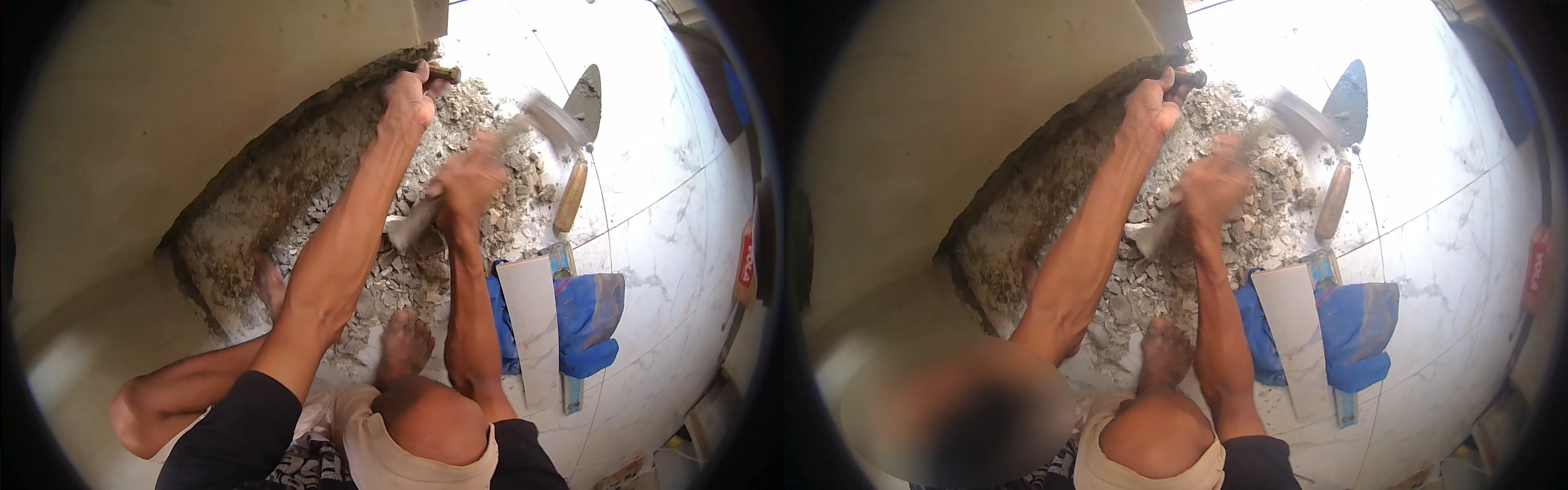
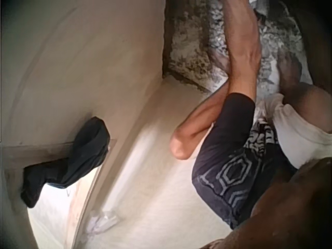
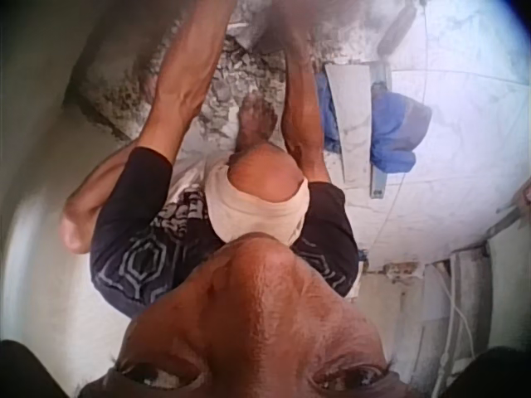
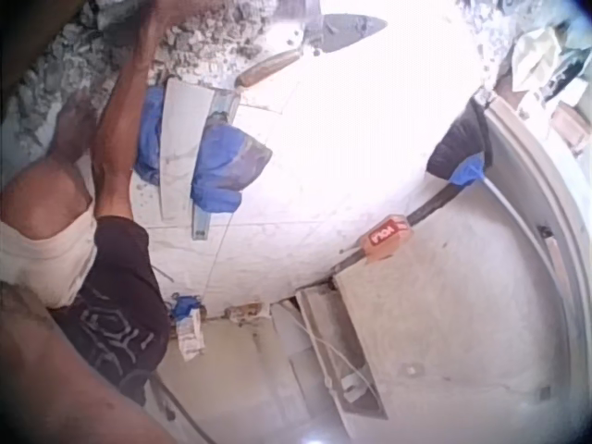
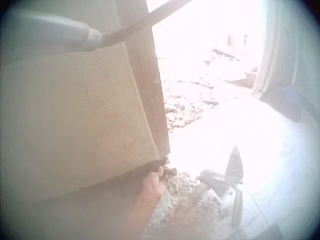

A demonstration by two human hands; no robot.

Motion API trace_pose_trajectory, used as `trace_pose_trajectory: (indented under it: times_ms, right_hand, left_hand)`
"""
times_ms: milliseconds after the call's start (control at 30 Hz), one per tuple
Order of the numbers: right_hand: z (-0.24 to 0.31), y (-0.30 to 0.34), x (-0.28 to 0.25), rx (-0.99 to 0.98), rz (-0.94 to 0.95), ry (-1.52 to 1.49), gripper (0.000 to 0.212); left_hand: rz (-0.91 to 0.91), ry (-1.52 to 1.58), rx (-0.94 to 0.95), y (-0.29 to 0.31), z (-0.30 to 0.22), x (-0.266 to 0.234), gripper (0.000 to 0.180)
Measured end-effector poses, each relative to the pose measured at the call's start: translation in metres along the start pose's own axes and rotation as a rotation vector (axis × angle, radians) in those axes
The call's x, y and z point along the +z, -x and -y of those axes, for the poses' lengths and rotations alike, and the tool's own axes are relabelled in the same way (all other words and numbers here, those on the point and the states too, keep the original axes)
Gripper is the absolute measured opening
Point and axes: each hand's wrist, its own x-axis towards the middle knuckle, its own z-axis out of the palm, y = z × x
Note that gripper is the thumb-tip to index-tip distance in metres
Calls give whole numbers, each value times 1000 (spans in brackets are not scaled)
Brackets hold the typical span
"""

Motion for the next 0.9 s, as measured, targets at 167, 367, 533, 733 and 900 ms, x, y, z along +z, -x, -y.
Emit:
trace_pose_trajectory:
  times_ms: [167,367,533,733,900]
  right_hand:
    - [30,-2,-9,80,80,56,36]
    - [7,-4,2,98,16,-17,34]
    - [32,-2,-7,74,53,20,40]
    - [7,-5,7,72,36,134,35]
    - [31,-2,-11,92,24,-28,37]
  left_hand:
    - [-12,-34,6,10,-8,1,27]
    - [33,-6,-4,3,-2,4,28]
    - [11,48,-9,4,-8,3,31]
    - [-6,102,-20,2,-2,5,22]
    - [25,75,5,-4,-5,-3,29]
